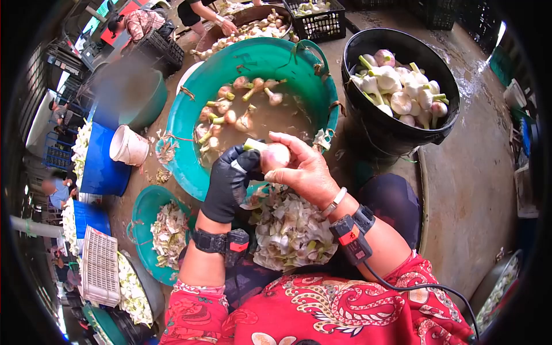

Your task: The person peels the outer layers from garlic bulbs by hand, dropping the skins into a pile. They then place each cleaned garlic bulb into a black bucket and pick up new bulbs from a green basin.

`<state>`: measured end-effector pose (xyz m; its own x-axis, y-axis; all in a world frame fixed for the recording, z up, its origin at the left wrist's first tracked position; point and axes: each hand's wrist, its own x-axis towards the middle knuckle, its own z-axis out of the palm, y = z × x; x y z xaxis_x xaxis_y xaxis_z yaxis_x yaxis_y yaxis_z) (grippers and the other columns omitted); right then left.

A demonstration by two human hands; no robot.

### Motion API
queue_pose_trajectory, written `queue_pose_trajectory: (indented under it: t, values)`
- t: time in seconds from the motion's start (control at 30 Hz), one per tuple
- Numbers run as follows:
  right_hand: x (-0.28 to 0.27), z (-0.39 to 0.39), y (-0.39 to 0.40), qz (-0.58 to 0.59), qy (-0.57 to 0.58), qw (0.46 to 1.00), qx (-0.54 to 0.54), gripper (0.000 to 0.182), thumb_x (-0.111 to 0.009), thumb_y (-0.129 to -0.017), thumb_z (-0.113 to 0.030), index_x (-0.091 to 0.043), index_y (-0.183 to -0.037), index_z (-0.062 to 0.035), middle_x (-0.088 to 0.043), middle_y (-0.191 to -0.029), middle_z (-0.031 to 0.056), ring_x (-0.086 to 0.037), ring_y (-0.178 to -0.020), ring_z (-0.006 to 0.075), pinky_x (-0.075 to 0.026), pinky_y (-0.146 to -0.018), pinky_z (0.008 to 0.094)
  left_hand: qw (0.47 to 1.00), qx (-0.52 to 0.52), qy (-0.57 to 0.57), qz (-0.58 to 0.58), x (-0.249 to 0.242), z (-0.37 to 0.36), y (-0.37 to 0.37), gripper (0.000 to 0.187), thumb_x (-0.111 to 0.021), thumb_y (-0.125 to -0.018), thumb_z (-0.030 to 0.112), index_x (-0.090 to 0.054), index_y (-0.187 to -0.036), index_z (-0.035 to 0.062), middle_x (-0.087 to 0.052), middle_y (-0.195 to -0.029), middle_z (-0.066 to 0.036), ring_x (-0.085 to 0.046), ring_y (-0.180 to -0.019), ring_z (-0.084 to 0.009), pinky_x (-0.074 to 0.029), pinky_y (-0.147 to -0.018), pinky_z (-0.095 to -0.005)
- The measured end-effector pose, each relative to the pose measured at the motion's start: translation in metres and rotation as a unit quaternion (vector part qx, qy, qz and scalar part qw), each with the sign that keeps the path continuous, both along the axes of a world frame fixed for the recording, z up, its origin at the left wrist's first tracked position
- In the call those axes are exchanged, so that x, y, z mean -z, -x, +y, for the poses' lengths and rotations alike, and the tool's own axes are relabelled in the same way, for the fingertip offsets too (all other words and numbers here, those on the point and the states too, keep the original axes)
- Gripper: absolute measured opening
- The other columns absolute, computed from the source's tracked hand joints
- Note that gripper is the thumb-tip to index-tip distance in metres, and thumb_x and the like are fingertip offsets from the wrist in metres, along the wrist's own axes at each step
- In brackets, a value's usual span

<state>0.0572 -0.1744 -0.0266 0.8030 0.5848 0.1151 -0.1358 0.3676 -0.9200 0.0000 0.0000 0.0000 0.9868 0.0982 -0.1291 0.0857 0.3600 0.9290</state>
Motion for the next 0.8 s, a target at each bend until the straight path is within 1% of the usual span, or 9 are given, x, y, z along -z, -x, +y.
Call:
queue_pose_trajectory:
  t: [0.07,0.2,0.27,0.4,0.5,0.6,0.7,0.77,0.8]
  values:
    - [0.004,-0.003,-0.003,0.079,-0.027,0.996,-0.034,0.065,-0.070,-0.079,0.004,-0.044,-0.137,-0.0040,-0.060,-0.112,0.0070,-0.060,-0.098,0.0156,-0.050,-0.088,0.0283,0.995,-0.037,-0.085,0.034,0.003,-0.005,0.002,0.023,-0.059,-0.093,0.015,-0.061,-0.109,-0.0018,-0.066,-0.092,-0.008,-0.066,-0.084,-0.0162,-0.055,-0.075,-0.0292]
    - [0.002,0.004,0.020,0.184,-0.109,0.976,-0.032,0.064,-0.074,-0.075,-0.001,-0.047,-0.133,0.0000,-0.062,-0.108,0.0057,-0.060,-0.094,0.0138,-0.052,-0.081,0.0291,0.989,-0.041,-0.131,0.062,-0.026,-0.008,0.026,0.016,-0.057,-0.094,0.013,-0.062,-0.100,-0.0005,-0.065,-0.089,-0.007,-0.066,-0.079,-0.0155,-0.055,-0.072,-0.0295]
    - [0.003,0.000,0.014,0.288,-0.172,0.939,-0.071,0.062,-0.071,-0.079,-0.005,-0.044,-0.134,0.0010,-0.062,-0.107,0.0071,-0.060,-0.095,0.0152,-0.051,-0.080,0.0292,0.966,-0.032,-0.253,0.037,-0.027,-0.010,0.023,0.015,-0.056,-0.095,0.014,-0.062,-0.096,0.0003,-0.065,-0.090,-0.008,-0.066,-0.078,-0.0157,-0.056,-0.071,-0.0314]
    - [0.006,-0.001,0.004,0.232,-0.171,0.956,-0.056,0.061,-0.068,-0.083,-0.009,-0.040,-0.136,0.0017,-0.061,-0.105,0.0071,-0.059,-0.092,0.0151,-0.050,-0.076,0.0283,0.977,-0.031,-0.208,0.026,-0.023,-0.015,0.014,0.016,-0.056,-0.094,0.015,-0.062,-0.096,0.0000,-0.065,-0.091,-0.008,-0.066,-0.079,-0.0161,-0.057,-0.070,-0.0320]
    - [0.008,-0.002,0.004,0.214,-0.162,0.962,-0.047,0.063,-0.068,-0.082,-0.010,-0.038,-0.137,0.0020,-0.061,-0.103,0.0061,-0.058,-0.087,0.0137,-0.048,-0.074,0.0275,0.995,-0.018,-0.099,0.016,-0.021,-0.019,0.011,0.018,-0.058,-0.093,0.016,-0.063,-0.098,-0.0002,-0.065,-0.091,-0.008,-0.066,-0.079,-0.0164,-0.057,-0.069,-0.0324]
    - [0.010,-0.001,0.008,0.214,-0.178,0.959,-0.051,0.066,-0.067,-0.083,-0.012,-0.035,-0.139,0.0013,-0.059,-0.100,0.0047,-0.055,-0.083,0.0119,-0.048,-0.071,0.0262,0.989,-0.011,-0.101,0.103,-0.022,-0.016,0.012,0.016,-0.058,-0.092,0.015,-0.064,-0.098,0.0009,-0.066,-0.089,-0.008,-0.066,-0.080,-0.0162,-0.057,-0.070,-0.0330]
    - [0.008,-0.005,0.009,0.234,-0.130,0.963,-0.023,0.050,-0.060,-0.087,-0.023,-0.045,-0.129,0.0013,-0.061,-0.092,0.0058,-0.058,-0.075,0.0136,-0.049,-0.064,0.0262,0.976,0.001,-0.199,0.083,-0.017,-0.011,0.015,0.013,-0.058,-0.089,0.010,-0.064,-0.096,0.0012,-0.067,-0.087,-0.007,-0.066,-0.079,-0.0157,-0.056,-0.072,-0.0330]
    - [0.012,-0.010,-0.003,0.316,-0.118,0.915,-0.222,0.040,-0.051,-0.090,-0.033,-0.054,-0.112,0.0002,-0.062,-0.082,0.0079,-0.059,-0.065,0.0168,-0.049,-0.055,0.0256,0.889,0.011,-0.455,0.043,-0.009,-0.005,0.017,0.014,-0.058,-0.084,0.005,-0.065,-0.095,0.0006,-0.067,-0.086,-0.005,-0.066,-0.077,-0.0154,-0.054,-0.068,-0.0322]
    - [0.007,-0.011,-0.003,0.357,-0.087,0.899,-0.237,0.038,-0.045,-0.090,-0.037,-0.057,-0.099,-0.0017,-0.063,-0.077,0.0116,-0.062,-0.062,0.0218,-0.050,-0.050,0.0262,0.869,0.009,-0.495,-0.016,-0.006,-0.005,0.019,0.018,-0.059,-0.080,0.003,-0.065,-0.097,0.0008,-0.068,-0.091,-0.004,-0.065,-0.080,-0.0142,-0.051,-0.068,-0.0308]
